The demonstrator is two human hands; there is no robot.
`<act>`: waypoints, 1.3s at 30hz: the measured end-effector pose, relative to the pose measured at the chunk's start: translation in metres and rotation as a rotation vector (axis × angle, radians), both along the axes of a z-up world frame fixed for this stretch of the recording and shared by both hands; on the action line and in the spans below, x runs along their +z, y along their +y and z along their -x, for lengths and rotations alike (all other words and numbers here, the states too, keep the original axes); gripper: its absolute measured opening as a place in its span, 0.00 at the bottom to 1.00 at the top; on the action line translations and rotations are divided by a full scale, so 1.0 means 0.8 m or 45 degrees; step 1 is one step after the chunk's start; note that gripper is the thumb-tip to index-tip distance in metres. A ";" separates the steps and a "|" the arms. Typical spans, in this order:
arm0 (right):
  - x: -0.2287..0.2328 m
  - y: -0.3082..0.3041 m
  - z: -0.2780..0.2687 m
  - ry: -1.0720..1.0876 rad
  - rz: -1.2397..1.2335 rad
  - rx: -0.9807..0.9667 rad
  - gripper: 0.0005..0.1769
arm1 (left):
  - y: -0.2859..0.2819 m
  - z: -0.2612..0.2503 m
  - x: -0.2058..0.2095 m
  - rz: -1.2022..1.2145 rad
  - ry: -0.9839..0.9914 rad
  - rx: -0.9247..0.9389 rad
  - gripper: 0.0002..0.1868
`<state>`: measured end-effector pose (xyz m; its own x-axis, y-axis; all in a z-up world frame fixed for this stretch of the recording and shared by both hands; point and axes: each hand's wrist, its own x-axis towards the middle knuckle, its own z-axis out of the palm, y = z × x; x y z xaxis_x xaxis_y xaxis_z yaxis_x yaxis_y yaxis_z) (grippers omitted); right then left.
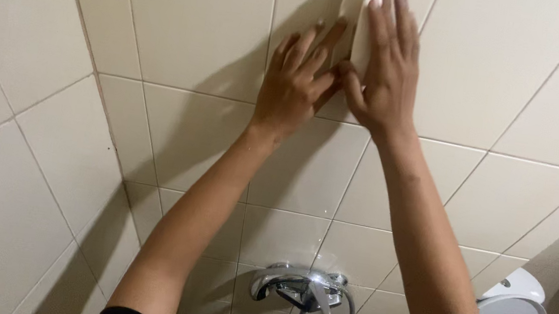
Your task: The person cleans a tiled wall with a brush and then attaches a white adhesive hook to the surface.
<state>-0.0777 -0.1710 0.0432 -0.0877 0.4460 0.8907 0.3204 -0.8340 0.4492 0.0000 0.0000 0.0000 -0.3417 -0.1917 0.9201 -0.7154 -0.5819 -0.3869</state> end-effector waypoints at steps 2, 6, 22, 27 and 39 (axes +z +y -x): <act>0.008 0.002 0.002 0.014 0.001 0.008 0.41 | 0.005 0.000 0.012 -0.002 -0.001 0.052 0.05; 0.021 0.006 0.000 0.098 -0.054 -0.008 0.41 | 0.012 -0.008 0.025 0.007 -0.065 0.005 0.08; -0.033 0.034 -0.022 0.088 -0.118 0.132 0.41 | 0.037 -0.027 -0.010 -0.100 -0.029 -0.026 0.12; 0.004 0.029 -0.019 0.065 -0.106 0.060 0.39 | 0.038 -0.027 0.027 -0.073 -0.031 0.025 0.12; -0.005 -0.035 -0.002 0.094 0.181 -0.287 0.59 | 0.035 -0.026 0.008 -0.064 -0.059 0.010 0.14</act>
<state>-0.0765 -0.1994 0.0389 0.0909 0.5682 0.8179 0.1699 -0.8181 0.5494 0.0206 0.0276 0.0065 -0.3816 -0.2403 0.8925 -0.6915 -0.5665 -0.4482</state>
